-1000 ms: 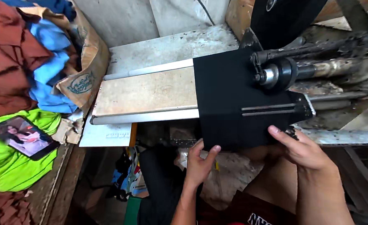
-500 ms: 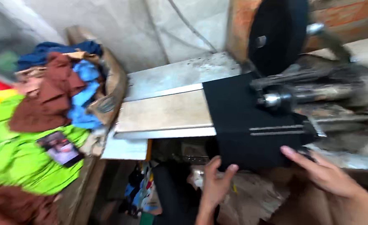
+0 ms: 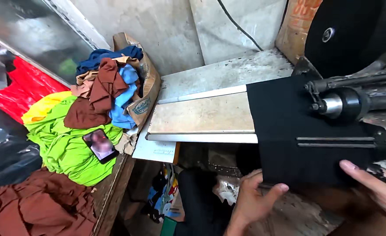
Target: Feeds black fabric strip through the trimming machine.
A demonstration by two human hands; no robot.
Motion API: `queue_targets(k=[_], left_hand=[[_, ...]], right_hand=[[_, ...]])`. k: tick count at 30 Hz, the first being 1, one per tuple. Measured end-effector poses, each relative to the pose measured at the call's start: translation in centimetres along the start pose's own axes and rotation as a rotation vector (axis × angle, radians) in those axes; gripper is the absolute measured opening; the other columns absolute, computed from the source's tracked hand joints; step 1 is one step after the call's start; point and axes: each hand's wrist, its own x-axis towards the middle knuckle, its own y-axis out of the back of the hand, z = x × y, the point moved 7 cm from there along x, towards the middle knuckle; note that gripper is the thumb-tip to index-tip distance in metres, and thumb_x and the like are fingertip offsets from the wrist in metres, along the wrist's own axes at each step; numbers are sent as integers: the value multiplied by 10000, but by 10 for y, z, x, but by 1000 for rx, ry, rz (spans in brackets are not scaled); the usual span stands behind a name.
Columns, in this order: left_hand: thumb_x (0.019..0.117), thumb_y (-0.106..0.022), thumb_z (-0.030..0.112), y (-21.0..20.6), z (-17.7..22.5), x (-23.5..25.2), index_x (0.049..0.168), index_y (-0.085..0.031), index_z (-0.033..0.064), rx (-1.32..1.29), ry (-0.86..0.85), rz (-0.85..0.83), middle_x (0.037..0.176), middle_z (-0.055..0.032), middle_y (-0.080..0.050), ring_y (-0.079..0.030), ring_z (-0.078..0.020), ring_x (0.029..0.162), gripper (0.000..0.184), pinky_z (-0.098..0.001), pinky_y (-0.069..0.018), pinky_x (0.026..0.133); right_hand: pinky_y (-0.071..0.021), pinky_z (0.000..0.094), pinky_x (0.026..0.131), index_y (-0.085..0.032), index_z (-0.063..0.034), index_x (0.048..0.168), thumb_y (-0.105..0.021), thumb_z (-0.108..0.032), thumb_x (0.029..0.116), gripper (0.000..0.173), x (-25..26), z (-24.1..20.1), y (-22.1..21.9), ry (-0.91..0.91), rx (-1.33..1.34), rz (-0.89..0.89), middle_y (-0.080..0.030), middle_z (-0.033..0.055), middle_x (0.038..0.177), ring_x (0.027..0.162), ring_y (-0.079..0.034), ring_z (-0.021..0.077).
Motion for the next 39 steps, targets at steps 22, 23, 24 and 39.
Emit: queue_targets(k=[22, 23, 24, 39], left_hand=[[931, -724, 150, 9, -19, -7, 1052, -763, 78, -8, 110, 123, 1096, -17, -748, -700, -100, 1032, 146, -303, -590, 934], [938, -718, 155, 9, -20, -7, 1063, -760, 77, -13, 100, 120, 1106, -18, -744, -697, -102, 1039, 153, -301, -587, 937], [939, -718, 155, 9, -20, -6, 1066, -759, 77, -18, 95, 114, 1109, -17, -743, -696, -104, 1041, 154, -302, -587, 938], [918, -745, 147, 3, -18, -9, 1033, -774, 89, 10, 90, 43, 1118, -17, -739, -692, -99, 1041, 132, -291, -583, 943]], right_hand=[[-548, 265, 992, -677, -97, 1187, -490, -348, 1071, 334, 3, -1, 0, -50, -97, -86, -731, -75, 1094, 1062, -661, -7], [-548, 268, 991, -677, -95, 1186, -488, -355, 1072, 341, 3, 0, 0, -50, -97, -94, -731, -68, 1095, 1065, -661, -2], [-550, 268, 985, -677, -92, 1180, -486, -354, 1072, 341, 3, 1, 0, -53, -96, -99, -730, -65, 1089, 1059, -662, -1], [-551, 279, 990, -675, -91, 1183, -480, -357, 1077, 346, 4, 2, -1, -54, -61, -123, -735, -49, 1097, 1066, -670, 17]])
